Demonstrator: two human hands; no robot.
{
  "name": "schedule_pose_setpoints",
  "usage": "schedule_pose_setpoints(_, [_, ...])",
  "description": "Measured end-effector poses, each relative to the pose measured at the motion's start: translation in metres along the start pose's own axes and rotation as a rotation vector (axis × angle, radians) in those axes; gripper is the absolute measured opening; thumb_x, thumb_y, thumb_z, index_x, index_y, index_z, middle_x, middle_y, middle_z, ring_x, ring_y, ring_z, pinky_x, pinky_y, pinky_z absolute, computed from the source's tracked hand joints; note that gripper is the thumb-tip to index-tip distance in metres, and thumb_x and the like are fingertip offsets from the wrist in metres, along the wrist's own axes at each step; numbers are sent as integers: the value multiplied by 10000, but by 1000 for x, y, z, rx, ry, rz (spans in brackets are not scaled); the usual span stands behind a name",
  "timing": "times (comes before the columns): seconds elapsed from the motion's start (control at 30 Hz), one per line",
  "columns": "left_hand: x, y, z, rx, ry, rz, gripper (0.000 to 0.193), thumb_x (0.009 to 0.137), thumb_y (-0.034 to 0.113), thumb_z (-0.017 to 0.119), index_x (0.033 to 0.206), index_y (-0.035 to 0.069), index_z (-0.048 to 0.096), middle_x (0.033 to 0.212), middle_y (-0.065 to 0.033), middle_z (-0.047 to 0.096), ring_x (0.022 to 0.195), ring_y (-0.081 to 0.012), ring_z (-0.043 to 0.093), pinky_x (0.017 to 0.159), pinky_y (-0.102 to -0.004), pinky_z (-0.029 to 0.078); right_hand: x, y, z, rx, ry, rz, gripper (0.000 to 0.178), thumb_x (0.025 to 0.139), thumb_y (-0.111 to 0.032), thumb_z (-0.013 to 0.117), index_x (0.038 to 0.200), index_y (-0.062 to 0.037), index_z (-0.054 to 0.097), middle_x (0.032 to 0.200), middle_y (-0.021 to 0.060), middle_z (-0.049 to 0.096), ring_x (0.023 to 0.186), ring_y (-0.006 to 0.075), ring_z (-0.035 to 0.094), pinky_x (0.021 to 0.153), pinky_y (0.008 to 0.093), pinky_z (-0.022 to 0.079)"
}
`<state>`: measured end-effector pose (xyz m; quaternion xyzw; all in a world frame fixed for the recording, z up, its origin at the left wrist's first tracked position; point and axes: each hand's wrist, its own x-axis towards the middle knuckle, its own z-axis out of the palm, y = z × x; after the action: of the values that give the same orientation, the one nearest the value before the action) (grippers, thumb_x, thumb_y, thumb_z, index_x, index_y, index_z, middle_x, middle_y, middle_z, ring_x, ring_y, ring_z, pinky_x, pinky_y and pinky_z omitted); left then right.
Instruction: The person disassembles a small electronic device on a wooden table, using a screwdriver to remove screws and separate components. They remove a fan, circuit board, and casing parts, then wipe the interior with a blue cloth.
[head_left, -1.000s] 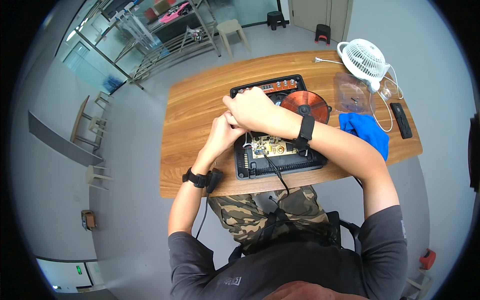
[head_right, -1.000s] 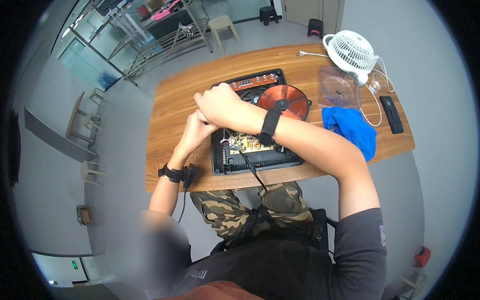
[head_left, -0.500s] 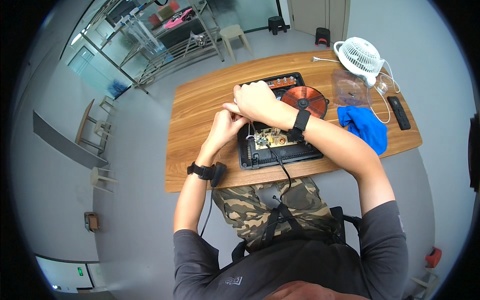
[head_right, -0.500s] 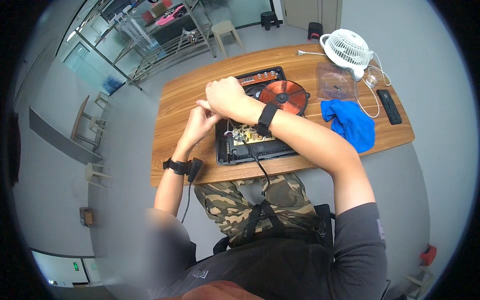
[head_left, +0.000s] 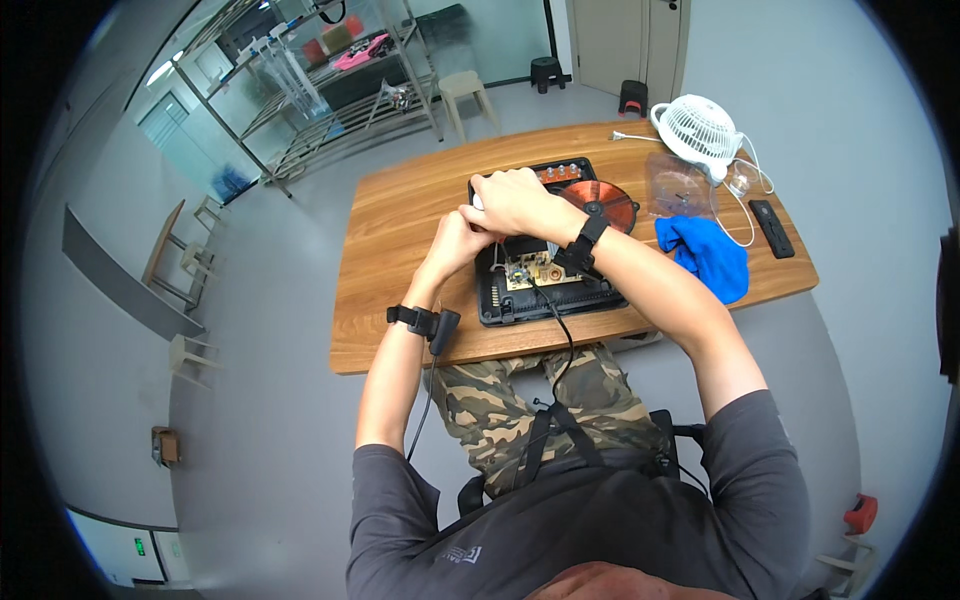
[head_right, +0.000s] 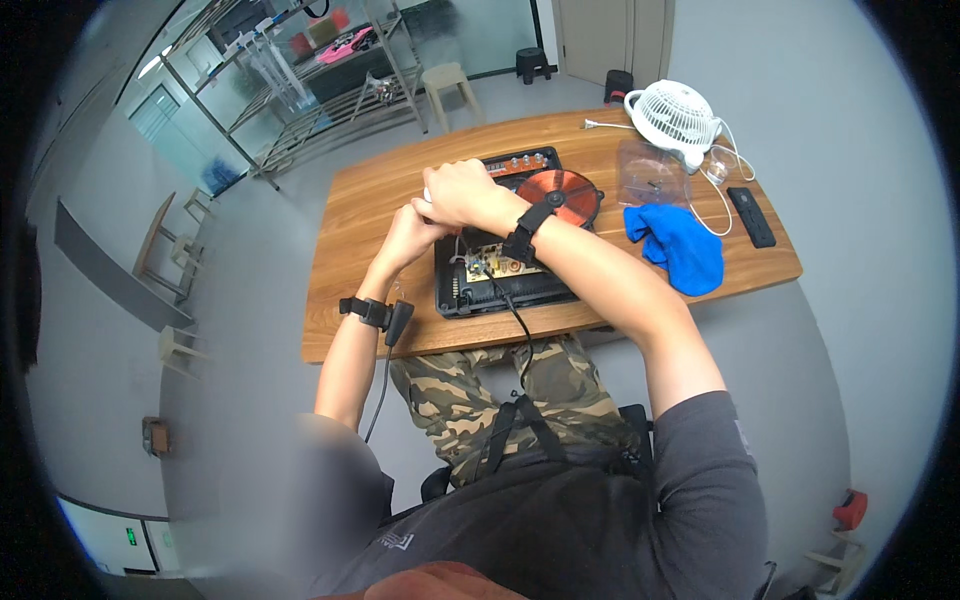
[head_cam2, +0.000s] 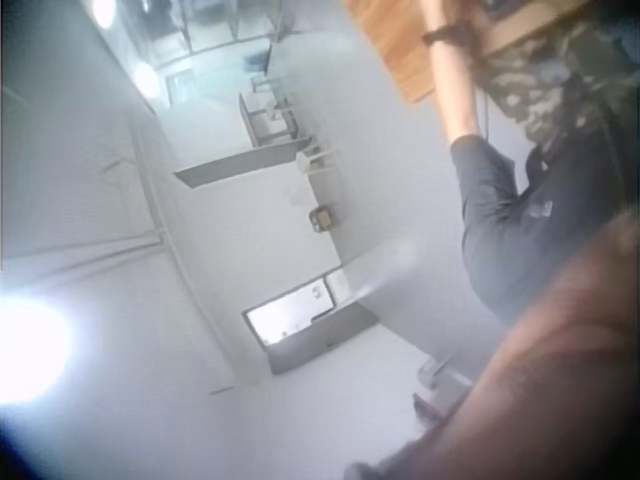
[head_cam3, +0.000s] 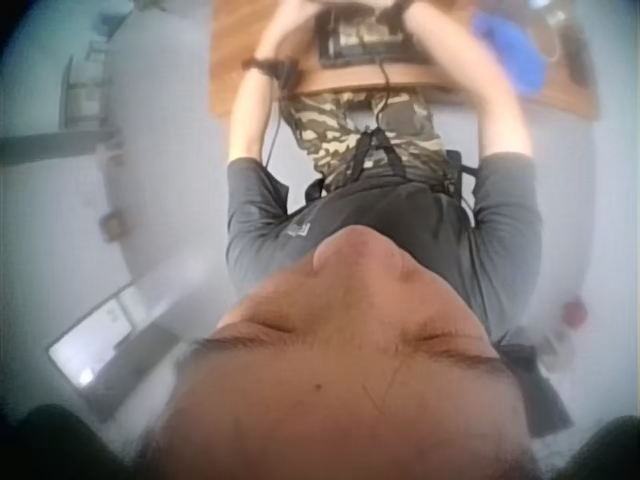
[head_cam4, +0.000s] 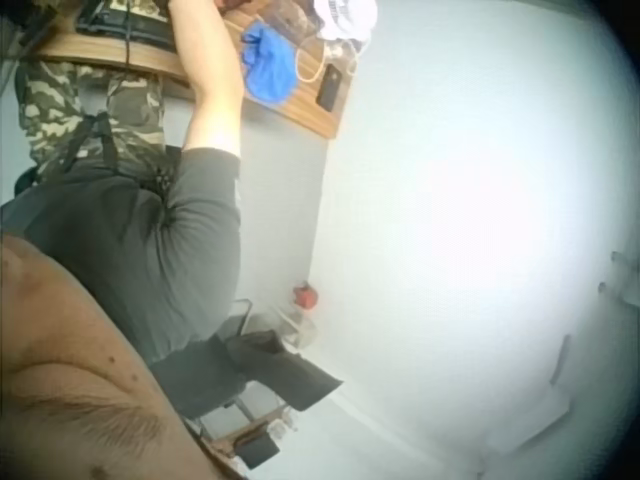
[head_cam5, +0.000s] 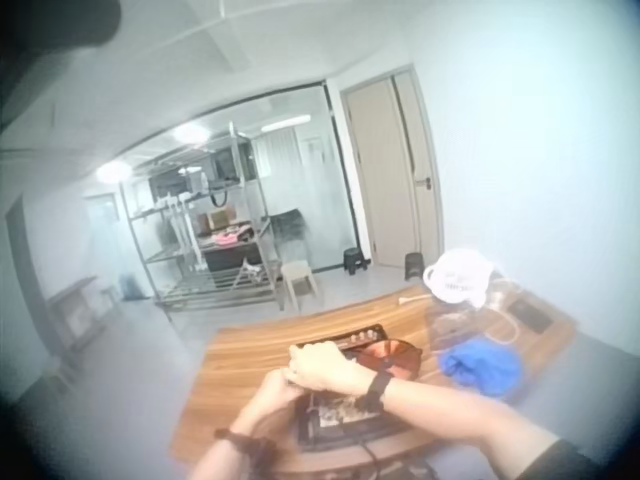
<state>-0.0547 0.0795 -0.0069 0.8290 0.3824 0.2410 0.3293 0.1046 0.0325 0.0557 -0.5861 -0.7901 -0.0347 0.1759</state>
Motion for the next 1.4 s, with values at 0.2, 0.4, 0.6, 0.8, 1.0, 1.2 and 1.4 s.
schedule_pose_setpoints(0.2, [6,10,0,46,47,67,344,723,158,853,987,-15,716,922,-143,766,851,-193,724,789,-345,559,3,13,11,56,61,-80,422,909,-378,584,1002,33,591,811,236,706,761,400,703,685,497,555])
schedule_pose_setpoints(0.4, [-3,9,-28,-33,-115,81,349,786,228,814,988,-34,702,909,-195,748,871,-302,736,773,-381,553,2,1,-4,139,4,-198,348,861,-313,597,972,12,538,865,224,713,804,411,697,694,500,549])
schedule_pose_setpoints(0.6, [2,17,-25,-51,-66,44,375,776,268,840,980,-15,705,900,-175,748,828,-282,727,748,-364,550,9,4,-16,2,49,-172,431,904,-420,612,935,9,647,735,202,703,733,361,721,672,457,568])
schedule_pose_setpoints(0.8, [6,19,-21,39,-11,42,356,781,270,831,951,-14,702,858,-180,736,820,-299,728,740,-376,557,11,11,-1,66,86,-199,336,904,-327,616,1041,-20,619,844,190,699,773,362,712,654,467,560])
schedule_pose_setpoints(1.0, [5,7,-38,-10,-123,-32,288,807,188,774,953,-48,697,853,-201,732,824,-285,732,752,-363,553,6,5,-10,92,101,-271,360,876,-327,625,1108,-52,620,987,214,684,834,371,719,692,486,568])
schedule_pose_setpoints(1.2, [5,20,-27,-5,3,104,287,805,189,782,961,-39,702,863,-211,732,826,-306,732,755,-375,557,12,1,-28,19,-112,-90,378,916,-349,618,1053,4,613,949,218,687,827,368,714,715,463,572])
schedule_pose_setpoints(1.4, [9,7,-35,28,-73,53,309,789,204,790,917,-50,670,839,-201,723,759,-308,705,721,-380,546,6,7,-16,106,64,-221,385,829,-331,659,1000,7,594,961,219,681,830,389,697,710,472,565])
